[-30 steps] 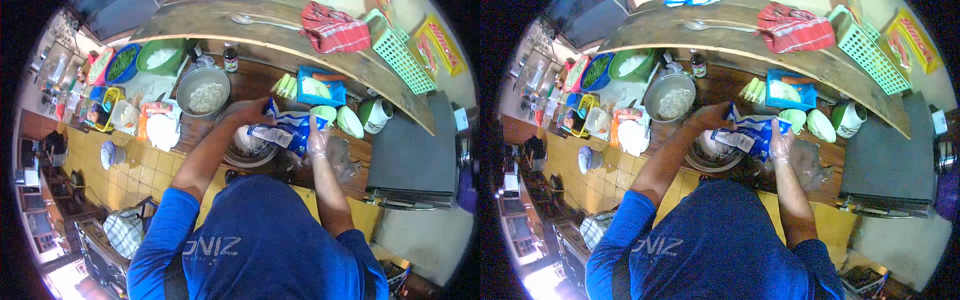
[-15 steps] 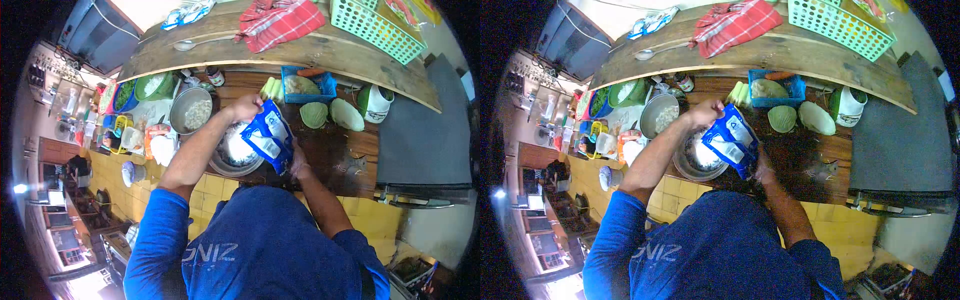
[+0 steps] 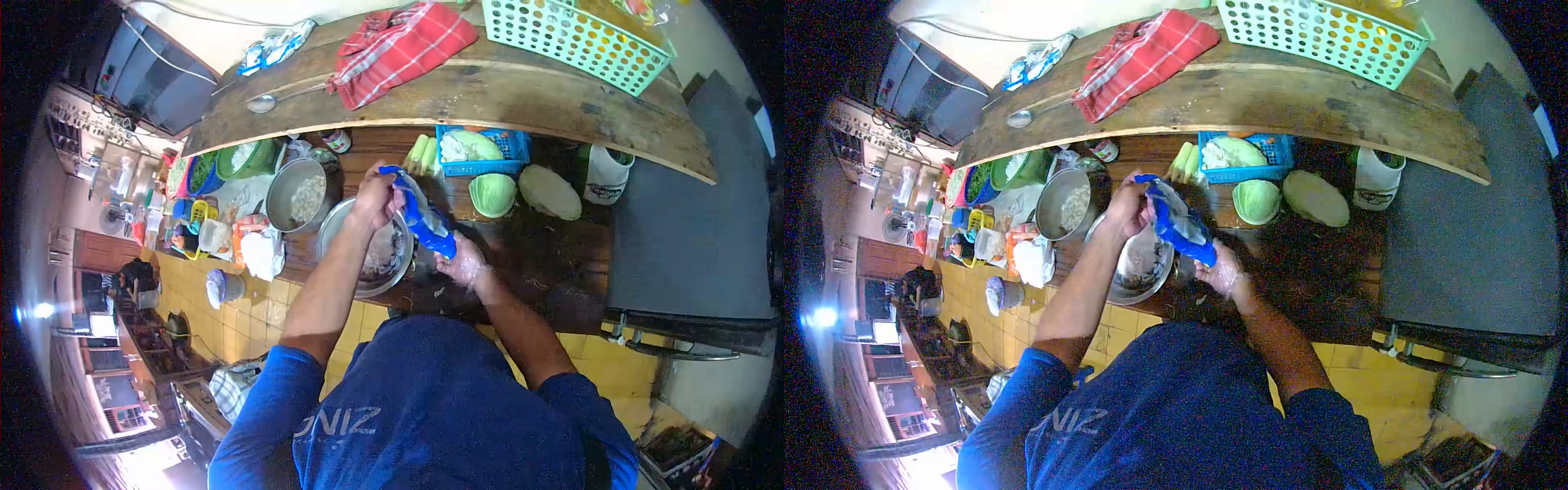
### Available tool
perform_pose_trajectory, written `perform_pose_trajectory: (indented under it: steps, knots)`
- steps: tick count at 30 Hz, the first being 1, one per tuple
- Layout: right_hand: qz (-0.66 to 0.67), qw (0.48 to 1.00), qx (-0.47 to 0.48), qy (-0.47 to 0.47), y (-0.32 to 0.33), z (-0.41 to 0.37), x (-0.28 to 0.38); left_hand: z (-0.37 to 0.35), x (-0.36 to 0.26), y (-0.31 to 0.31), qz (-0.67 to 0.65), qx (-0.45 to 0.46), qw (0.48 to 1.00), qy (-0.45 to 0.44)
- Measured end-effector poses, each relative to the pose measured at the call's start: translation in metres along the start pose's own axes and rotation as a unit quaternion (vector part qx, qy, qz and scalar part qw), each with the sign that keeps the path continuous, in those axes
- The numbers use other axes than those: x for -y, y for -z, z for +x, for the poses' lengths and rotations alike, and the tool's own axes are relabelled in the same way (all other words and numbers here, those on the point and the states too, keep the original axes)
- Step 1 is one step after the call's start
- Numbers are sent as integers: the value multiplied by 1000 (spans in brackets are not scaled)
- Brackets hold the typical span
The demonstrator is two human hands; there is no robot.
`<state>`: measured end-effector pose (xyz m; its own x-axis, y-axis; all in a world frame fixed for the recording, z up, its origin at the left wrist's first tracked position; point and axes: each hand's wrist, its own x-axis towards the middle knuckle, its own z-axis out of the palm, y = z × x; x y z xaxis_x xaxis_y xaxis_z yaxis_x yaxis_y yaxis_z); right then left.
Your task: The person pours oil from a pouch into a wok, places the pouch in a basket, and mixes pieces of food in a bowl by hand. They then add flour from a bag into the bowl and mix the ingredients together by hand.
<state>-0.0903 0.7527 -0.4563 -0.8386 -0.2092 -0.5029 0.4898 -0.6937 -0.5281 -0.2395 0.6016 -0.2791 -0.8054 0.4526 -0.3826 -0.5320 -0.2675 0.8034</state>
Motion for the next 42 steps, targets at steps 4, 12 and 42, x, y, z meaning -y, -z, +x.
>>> perform_pose_trajectory:
  steps: [4,12,42]
  knots:
    - [111,991,-42,-58,21,8,20,24,13,-33,-31,-134,990,-34]
    - [32,997,11,64,32,-40,50,110,35,-48,-91,-140,985,-44]
    - [-904,395,96,134,-202,131,-104,-266,107,338,170,-104,978,62]
